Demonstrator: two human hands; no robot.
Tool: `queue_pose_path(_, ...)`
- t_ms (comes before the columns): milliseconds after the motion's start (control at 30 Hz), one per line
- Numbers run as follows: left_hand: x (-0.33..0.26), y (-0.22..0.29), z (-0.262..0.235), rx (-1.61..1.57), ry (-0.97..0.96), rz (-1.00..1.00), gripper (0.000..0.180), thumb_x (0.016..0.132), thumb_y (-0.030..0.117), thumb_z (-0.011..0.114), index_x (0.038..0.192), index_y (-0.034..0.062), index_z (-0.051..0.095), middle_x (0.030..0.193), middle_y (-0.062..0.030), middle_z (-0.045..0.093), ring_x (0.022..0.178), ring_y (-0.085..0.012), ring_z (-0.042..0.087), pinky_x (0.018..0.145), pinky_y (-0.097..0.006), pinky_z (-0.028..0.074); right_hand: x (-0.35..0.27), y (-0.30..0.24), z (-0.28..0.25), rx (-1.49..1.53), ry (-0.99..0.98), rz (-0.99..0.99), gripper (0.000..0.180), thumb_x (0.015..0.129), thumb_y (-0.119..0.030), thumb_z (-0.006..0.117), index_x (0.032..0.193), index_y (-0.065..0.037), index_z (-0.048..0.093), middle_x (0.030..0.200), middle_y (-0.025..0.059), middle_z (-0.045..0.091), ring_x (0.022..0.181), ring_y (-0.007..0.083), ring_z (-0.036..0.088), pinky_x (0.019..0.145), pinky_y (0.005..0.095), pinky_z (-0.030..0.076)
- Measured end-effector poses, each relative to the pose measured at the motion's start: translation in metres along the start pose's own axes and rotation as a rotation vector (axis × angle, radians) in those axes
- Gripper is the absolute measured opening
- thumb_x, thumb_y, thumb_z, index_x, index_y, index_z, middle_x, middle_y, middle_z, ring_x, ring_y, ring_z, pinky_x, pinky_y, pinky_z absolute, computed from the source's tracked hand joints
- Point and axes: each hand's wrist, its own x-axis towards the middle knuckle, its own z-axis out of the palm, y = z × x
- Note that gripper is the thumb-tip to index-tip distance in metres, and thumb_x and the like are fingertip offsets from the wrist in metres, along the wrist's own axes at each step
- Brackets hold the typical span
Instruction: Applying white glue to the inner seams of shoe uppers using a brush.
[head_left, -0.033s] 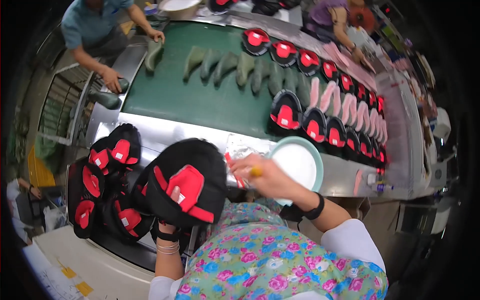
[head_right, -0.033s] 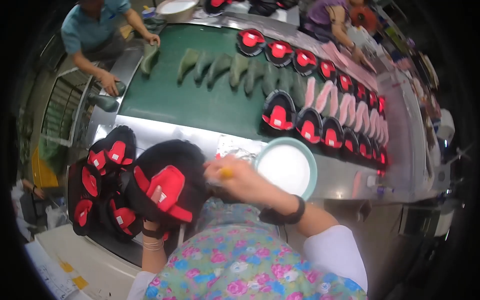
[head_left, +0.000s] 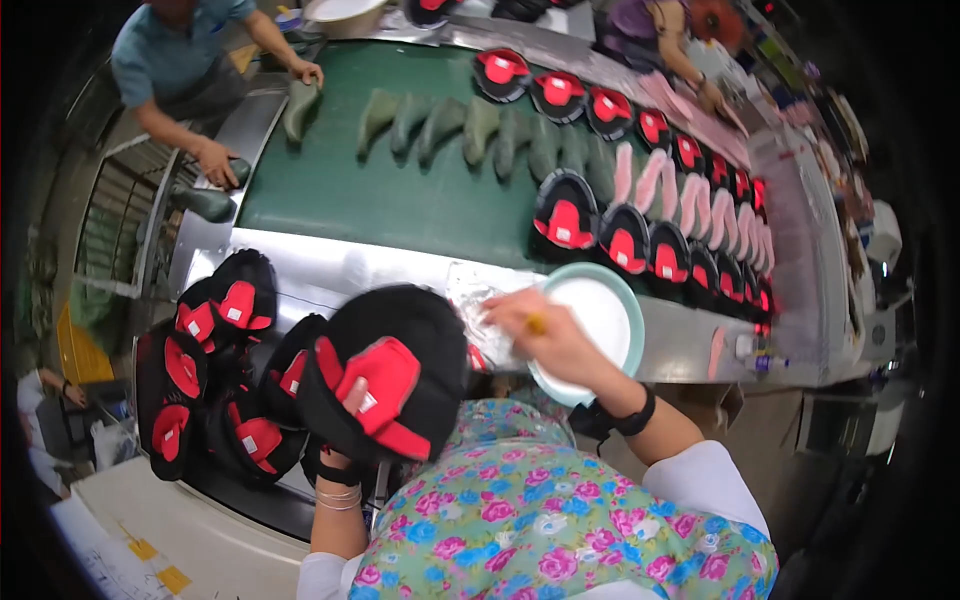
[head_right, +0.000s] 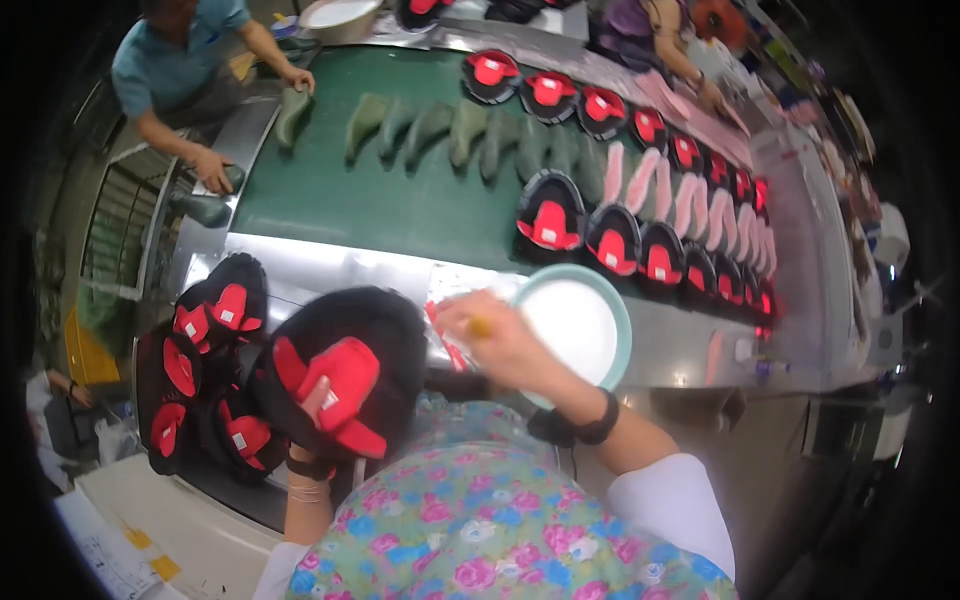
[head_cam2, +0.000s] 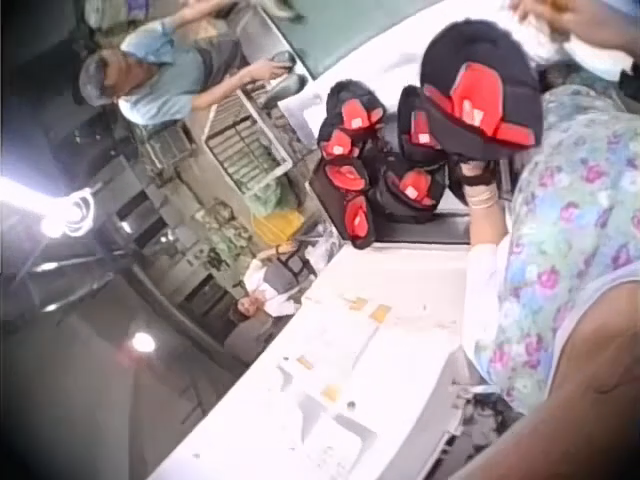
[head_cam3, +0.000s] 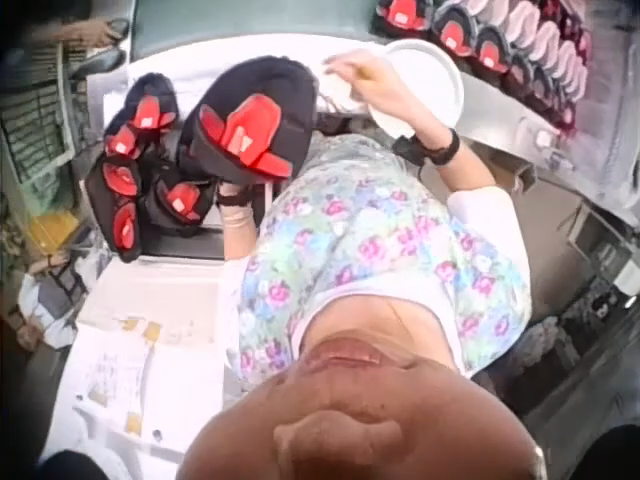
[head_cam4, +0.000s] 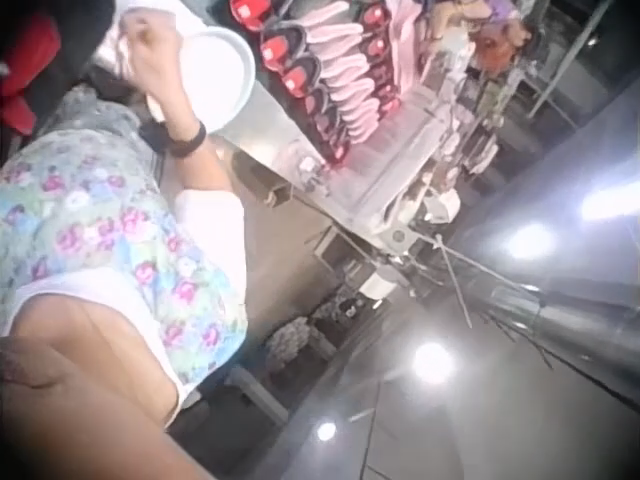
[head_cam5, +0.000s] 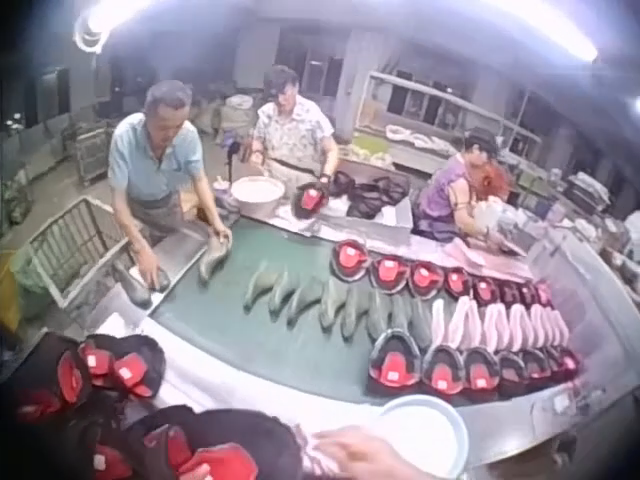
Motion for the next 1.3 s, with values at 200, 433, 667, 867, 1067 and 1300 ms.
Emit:
queue_pose_path(200, -0.029, 0.007, 0.05, 0.312, -0.498, 0.229, 0.029, 0.082, 0.017, 0.067, 0.109, 0.0064, 0.065, 0.113, -0.015, 0.061, 0.107, -0.0279, 0.058, 0.096, -0.037, 0.044, -0.082, 0.151, -0.101, 0.028, 0.729, 0.491, 0.032, 0.082, -0.032, 0.071, 0.084, 0.0, 0.071, 0.072, 0.0091, 0.067, 0.061, 0.0112, 0.062, 0.06, 0.0266, 0.05)
queue_pose_path(433, -0.026, 0.033, 0.091, 0.53, -0.826, -0.242, 0.04, 0.086, 0.015, 0.068, 0.121, 0.0002, 0.055, 0.117, -0.008, 0.059, 0.103, -0.017, 0.057, 0.091, -0.031, 0.045, -0.135, 0.235, -0.1, -0.23, 0.727, 0.428, 0.019, 0.075, -0.016, 0.073, 0.089, -0.003, 0.073, 0.079, 0.0137, 0.07, 0.071, 0.022, 0.068, 0.068, 0.0297, 0.053)
queue_pose_path(667, -0.034, -0.016, 0.12, 0.44, -0.395, -0.334, 0.032, 0.094, 0.02, 0.058, 0.119, 0.0, 0.055, 0.113, -0.0069, 0.06, 0.104, -0.0155, 0.054, 0.091, -0.031, 0.044, -0.147, 0.242, -0.106, -0.262, 0.743, 0.347, 0.021, 0.073, -0.012, 0.075, 0.093, -0.004, 0.072, 0.084, 0.0153, 0.07, 0.073, 0.0245, 0.068, 0.07, 0.0305, 0.053)
queue_pose_path(867, -0.027, -0.012, 0.179, 0.319, -0.324, -0.252, 0.034, 0.093, 0.019, 0.058, 0.121, -0.0006, 0.054, 0.118, -0.0091, 0.059, 0.107, -0.0179, 0.055, 0.092, -0.032, 0.043, -0.143, 0.157, -0.119, 0.184, 0.6, 0.155, 0.022, 0.075, -0.008, 0.076, 0.096, -0.003, 0.072, 0.085, 0.0078, 0.07, 0.075, 0.0126, 0.064, 0.07, 0.0237, 0.05)
queue_pose_path(1067, -0.018, -0.003, 0.21, 0.307, -0.367, -0.088, 0.035, 0.094, 0.021, 0.056, 0.122, -0.001, 0.052, 0.118, -0.0114, 0.059, 0.107, -0.0201, 0.055, 0.091, -0.034, 0.044, -0.132, 0.157, -0.112, 0.423, 0.461, 0.087, 0.02, 0.076, -0.01, 0.075, 0.094, -0.001, 0.071, 0.086, 0.0055, 0.07, 0.077, 0.0099, 0.062, 0.07, 0.0225, 0.048)
queue_pose_path(1300, -0.019, 0.007, 0.195, 0.26, -0.379, 0.062, 0.037, 0.096, 0.023, 0.054, 0.124, -0.0015, 0.051, 0.118, -0.0141, 0.059, 0.107, -0.0226, 0.056, 0.09, -0.035, 0.044, -0.134, 0.174, -0.11, 0.174, 0.602, 0.276, 0.024, 0.076, -0.022, 0.075, 0.081, 0.0, 0.071, 0.062, 0.0065, 0.065, 0.057, 0.011, 0.061, 0.055, 0.0242, 0.047)
